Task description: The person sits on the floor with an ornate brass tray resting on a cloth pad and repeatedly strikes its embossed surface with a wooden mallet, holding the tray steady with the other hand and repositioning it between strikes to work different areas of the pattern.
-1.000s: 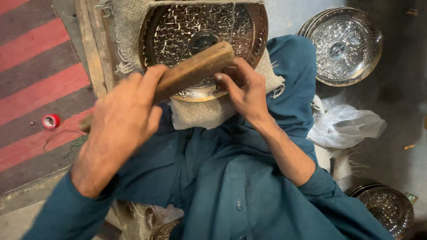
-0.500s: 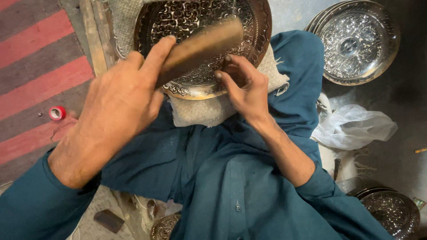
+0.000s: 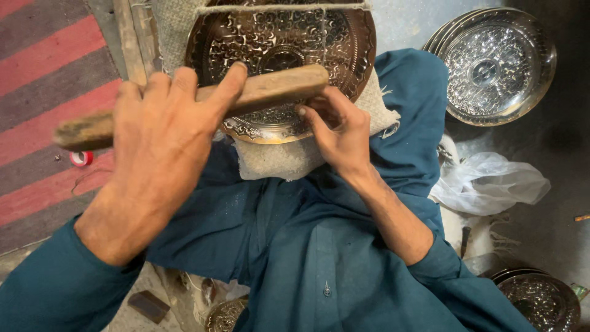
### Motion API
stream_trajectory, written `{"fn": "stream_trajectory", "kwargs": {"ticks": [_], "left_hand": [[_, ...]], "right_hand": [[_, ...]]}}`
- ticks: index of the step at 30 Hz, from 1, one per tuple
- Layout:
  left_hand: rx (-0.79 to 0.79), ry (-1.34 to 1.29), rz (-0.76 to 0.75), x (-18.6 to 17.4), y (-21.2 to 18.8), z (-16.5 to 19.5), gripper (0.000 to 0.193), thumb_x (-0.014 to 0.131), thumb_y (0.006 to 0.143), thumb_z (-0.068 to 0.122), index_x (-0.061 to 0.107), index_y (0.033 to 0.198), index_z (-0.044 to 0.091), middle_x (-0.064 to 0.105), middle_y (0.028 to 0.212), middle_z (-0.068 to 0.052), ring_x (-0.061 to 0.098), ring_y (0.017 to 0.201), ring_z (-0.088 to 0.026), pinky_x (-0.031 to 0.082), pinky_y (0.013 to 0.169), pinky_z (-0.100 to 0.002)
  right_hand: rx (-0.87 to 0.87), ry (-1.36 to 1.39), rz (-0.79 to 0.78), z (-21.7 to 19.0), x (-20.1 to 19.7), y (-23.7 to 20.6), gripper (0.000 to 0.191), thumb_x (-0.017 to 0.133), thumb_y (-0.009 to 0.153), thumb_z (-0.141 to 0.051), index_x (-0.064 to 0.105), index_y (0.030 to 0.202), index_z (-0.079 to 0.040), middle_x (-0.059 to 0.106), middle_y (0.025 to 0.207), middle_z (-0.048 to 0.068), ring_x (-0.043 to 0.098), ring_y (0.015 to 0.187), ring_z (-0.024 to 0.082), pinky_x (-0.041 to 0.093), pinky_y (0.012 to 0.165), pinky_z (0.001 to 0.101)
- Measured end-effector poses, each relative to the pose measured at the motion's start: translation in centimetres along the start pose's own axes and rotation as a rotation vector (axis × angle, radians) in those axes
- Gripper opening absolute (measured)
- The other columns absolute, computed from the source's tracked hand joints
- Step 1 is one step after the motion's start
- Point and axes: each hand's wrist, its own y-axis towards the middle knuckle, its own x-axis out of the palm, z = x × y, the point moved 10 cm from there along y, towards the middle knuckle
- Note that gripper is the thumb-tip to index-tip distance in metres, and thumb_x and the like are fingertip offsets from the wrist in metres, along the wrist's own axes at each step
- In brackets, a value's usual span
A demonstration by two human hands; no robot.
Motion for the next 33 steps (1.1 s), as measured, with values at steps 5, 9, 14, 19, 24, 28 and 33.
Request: {"fn": "stream_trajectory", "kwargs": {"ticks": [5,9,14,19,24,28,33], "left_hand": [[0.021,0.129,0.047,-0.5,0.0,0.6,0.063,0.071,0.087,0.004,0.056,0.146,0.02,0.058,0.089,-0.008,0.062,0.081,-0.028,0.05,0.075,-0.047],[-0.051,-0.14,-0.002,0.1,-0.1,-0.3,0.068,0.068,0.086,0.005,0.053,0.151,0.017,0.06,0.098,-0.012,0.062,0.09,-0.034,0.048,0.075,-0.048],[-0.088,-0.273,0.016,0.1,-0.3,-0.8,0.069,0.065,0.084,0.006,0.053,0.152,0.014,0.059,0.1,-0.014,0.062,0.092,-0.036,0.048,0.076,-0.048],[-0.057,-0.133,0.029,0.1,-0.3,-0.4,0.065,0.067,0.088,0.007,0.053,0.15,0.016,0.059,0.099,-0.012,0.062,0.09,-0.033,0.049,0.075,-0.048],[-0.047,-0.005,0.01,0.2,-0.2,-0.2,0.063,0.068,0.091,0.008,0.051,0.15,0.019,0.059,0.098,-0.009,0.062,0.09,-0.031,0.049,0.076,-0.049],[-0.06,-0.021,-0.007,0.3,-0.2,-0.3,0.066,0.068,0.089,0.006,0.05,0.152,0.02,0.059,0.099,-0.01,0.062,0.09,-0.032,0.048,0.075,-0.049],[-0.063,-0.111,0.033,-0.1,-0.3,-0.5,0.069,0.066,0.087,0.007,0.05,0.154,0.017,0.058,0.1,-0.012,0.061,0.09,-0.033,0.047,0.074,-0.048]], "right_hand": [[0.022,0.03,-0.004,0.3,0.0,0.1,0.023,0.071,0.1,0.003,0.065,0.123,0.004,0.077,0.105,0.007,0.075,0.1,0.011,0.06,0.089,0.0245],[0.038,-0.002,0.037,0.3,-0.3,0.1,0.029,0.075,0.097,0.002,0.064,0.123,0.004,0.076,0.102,0.007,0.073,0.096,0.01,0.059,0.083,0.0236],[-0.005,0.013,0.012,-0.3,-0.1,0.3,0.026,0.072,0.099,0.003,0.064,0.124,0.004,0.077,0.105,0.007,0.075,0.098,0.011,0.059,0.086,0.0242],[0.033,0.022,-0.015,-0.8,0.1,0.5,0.025,0.072,0.1,0.004,0.065,0.124,0.005,0.078,0.104,0.008,0.074,0.098,0.012,0.059,0.086,0.0244],[0.024,0.035,-0.042,-2.1,0.3,0.8,0.021,0.069,0.101,0.005,0.064,0.122,0.005,0.078,0.105,0.008,0.075,0.102,0.012,0.059,0.087,0.0245],[0.021,0.041,-0.01,-2.5,0.1,1.2,0.025,0.07,0.1,0.005,0.062,0.124,0.006,0.077,0.105,0.009,0.074,0.099,0.012,0.059,0.086,0.0246],[-0.011,0.073,-0.015,-2.7,0.1,1.1,0.028,0.066,0.101,0.006,0.059,0.128,0.006,0.076,0.109,0.009,0.074,0.103,0.012,0.059,0.088,0.0248]]}}
